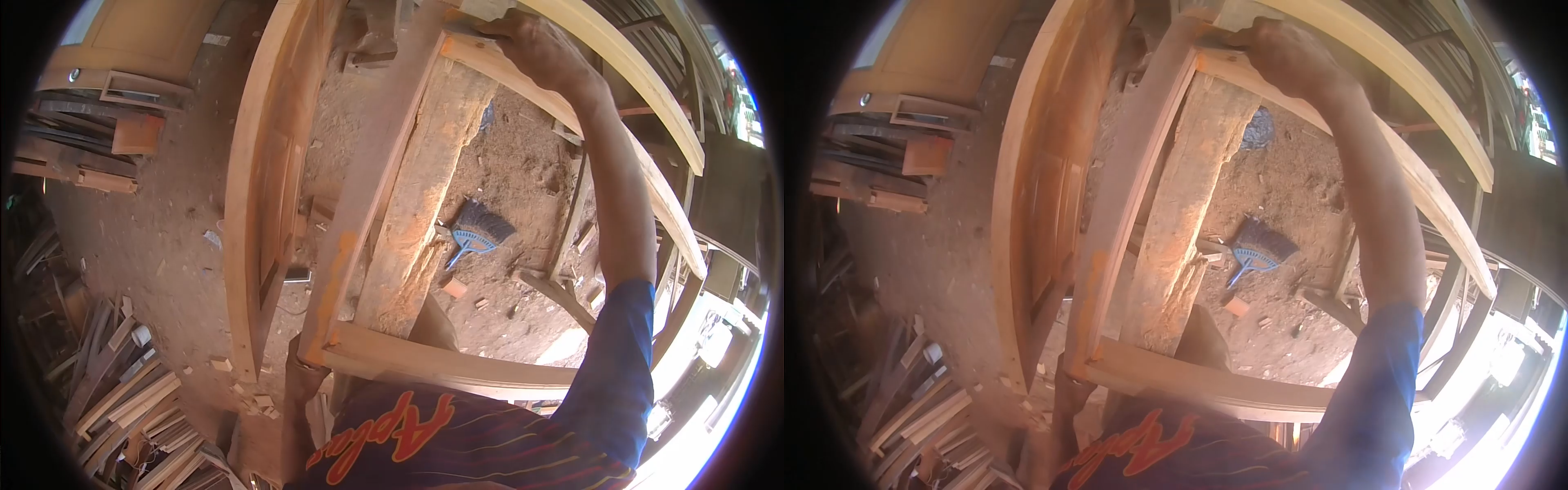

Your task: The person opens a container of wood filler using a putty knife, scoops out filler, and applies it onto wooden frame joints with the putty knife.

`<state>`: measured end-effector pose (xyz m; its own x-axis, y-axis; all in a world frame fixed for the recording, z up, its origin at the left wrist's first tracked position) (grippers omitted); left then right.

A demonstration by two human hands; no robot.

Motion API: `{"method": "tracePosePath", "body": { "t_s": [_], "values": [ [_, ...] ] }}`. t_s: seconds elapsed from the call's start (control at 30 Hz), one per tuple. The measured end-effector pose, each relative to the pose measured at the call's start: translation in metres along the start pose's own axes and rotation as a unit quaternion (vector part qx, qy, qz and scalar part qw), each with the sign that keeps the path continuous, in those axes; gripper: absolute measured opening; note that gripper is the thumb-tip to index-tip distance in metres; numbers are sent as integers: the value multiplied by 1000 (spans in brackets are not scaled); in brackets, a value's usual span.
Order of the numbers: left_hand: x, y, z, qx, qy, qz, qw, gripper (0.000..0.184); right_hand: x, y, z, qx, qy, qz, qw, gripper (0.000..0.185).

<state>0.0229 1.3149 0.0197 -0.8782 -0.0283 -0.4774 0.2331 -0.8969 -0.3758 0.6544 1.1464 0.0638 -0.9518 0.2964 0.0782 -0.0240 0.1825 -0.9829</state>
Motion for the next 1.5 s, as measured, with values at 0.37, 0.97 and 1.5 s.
{"method": "tracePosePath", "body": {
  "t_s": [0.37,0.97,1.5],
  "values": [
    [11,-1,-2,27,-9,38,999,78,36,-43,-22,126,68,32,989,43],
    [7,1,-6,39,-25,35,998,80,29,-18,24,-30,-19,32,999,41],
    [32,2,-8,9,-43,24,999,84,223,3,141,15,205,-457,865,32]
  ]
}}
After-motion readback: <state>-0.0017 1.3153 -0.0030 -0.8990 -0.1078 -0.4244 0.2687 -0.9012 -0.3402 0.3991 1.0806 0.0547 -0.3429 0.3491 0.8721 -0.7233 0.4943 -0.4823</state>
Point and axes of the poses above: each hand's wrist, its own z-axis away from the middle knuckle, its own y-axis out of the palm, x = y × z, the point moved 2 cm from there along -z, towards the middle knuckle, and after that the axes turned 15 degrees about -y, right-handed, at the moved point
